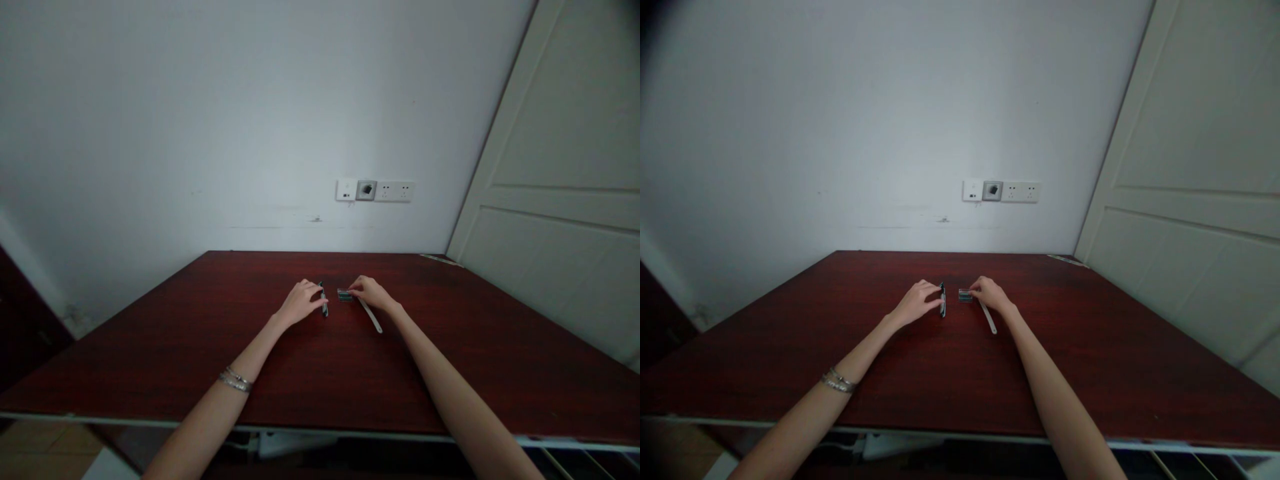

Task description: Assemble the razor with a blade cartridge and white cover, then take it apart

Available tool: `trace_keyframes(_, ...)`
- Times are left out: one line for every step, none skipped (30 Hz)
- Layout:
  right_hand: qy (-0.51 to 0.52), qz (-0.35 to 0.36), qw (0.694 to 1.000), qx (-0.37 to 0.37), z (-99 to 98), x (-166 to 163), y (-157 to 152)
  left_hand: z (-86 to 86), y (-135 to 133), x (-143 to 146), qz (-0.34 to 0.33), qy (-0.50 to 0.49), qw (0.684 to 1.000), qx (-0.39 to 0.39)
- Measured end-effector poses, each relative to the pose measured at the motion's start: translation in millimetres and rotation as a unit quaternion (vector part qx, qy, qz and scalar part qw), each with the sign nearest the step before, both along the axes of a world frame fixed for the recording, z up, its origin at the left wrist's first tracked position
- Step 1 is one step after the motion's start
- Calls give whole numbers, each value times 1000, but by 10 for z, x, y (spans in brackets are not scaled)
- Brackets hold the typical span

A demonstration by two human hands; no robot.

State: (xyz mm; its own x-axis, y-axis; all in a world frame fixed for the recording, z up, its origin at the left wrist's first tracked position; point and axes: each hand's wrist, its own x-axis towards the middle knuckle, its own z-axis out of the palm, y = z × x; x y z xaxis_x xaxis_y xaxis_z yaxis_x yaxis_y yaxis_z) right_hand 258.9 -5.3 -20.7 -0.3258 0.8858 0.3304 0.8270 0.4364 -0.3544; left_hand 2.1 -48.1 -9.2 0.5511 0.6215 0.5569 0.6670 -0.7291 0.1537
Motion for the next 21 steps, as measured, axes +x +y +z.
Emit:
trace_keyframes(6, 3, 1000, 10, -3, 13, 8, -2, 0, -2, -1, -2, 1000, -1)
trace_keyframes(11, 5, 1000, 18, -5, 25, 15, -4, -1, -2, -1, -6, 1000, -2)
trace_keyframes(14, 8, 1000, 24, -7, 35, 21, -8, -1, 0, -2, -11, 1000, -5)
trace_keyframes(16, 10, 999, 26, -9, 43, 26, -13, -1, 6, -5, -19, 1000, -9)
trace_keyframes(17, 13, 999, 27, -10, 47, 31, -20, 0, 15, -8, -30, 999, -15)
trace_keyframes(18, 16, 999, 24, -11, 48, 36, -27, 3, 29, -11, -43, 999, -23)
trace_keyframes(16, 21, 999, 19, -12, 46, 42, -34, 7, 46, -14, -54, 998, -31)
trace_keyframes(14, 27, 999, 12, -13, 40, 48, -39, 13, 65, -18, -63, 997, -38)
trace_keyframes(11, 35, 999, 6, -14, 33, 54, -43, 20, 86, -23, -67, 997, -43)
trace_keyframes(8, 44, 999, 2, -15, 25, 61, -44, 29, 108, -27, -67, 996, -48)
trace_keyframes(4, 52, 999, -3, -18, 17, 65, -42, 39, 128, -30, -64, 996, -50)
trace_keyframes(0, 60, 998, -7, -21, 8, 68, -37, 51, 147, -30, -61, 996, -52)
trace_keyframes(-4, 63, 998, -11, -26, -1, 67, -28, 64, 163, -29, -59, 996, -54)
trace_keyframes(-7, 63, 998, -15, -31, -9, 63, -17, 79, 177, -25, -57, 996, -57)
trace_keyframes(-11, 61, 998, -20, -37, -17, 56, -4, 95, 190, -19, -56, 996, -60)
trace_keyframes(-15, 58, 998, -24, -41, -26, 46, 9, 114, 202, -12, -56, 996, -63)
trace_keyframes(-20, 56, 998, -28, -44, -34, 34, 21, 134, 214, -3, -57, 996, -66)
trace_keyframes(-22, 54, 998, -31, -45, -41, 23, 32, 155, 226, 8, -59, 996, -69)
trace_keyframes(-24, 53, 998, -34, -43, -49, 11, 39, 177, 239, 19, -60, 995, -72)
trace_keyframes(-24, 52, 998, -36, -39, -56, 1, 43, 200, 254, 30, -62, 995, -75)
trace_keyframes(-22, 52, 998, -37, -34, -62, -8, 43, 222, 271, 37, -62, 994, -80)
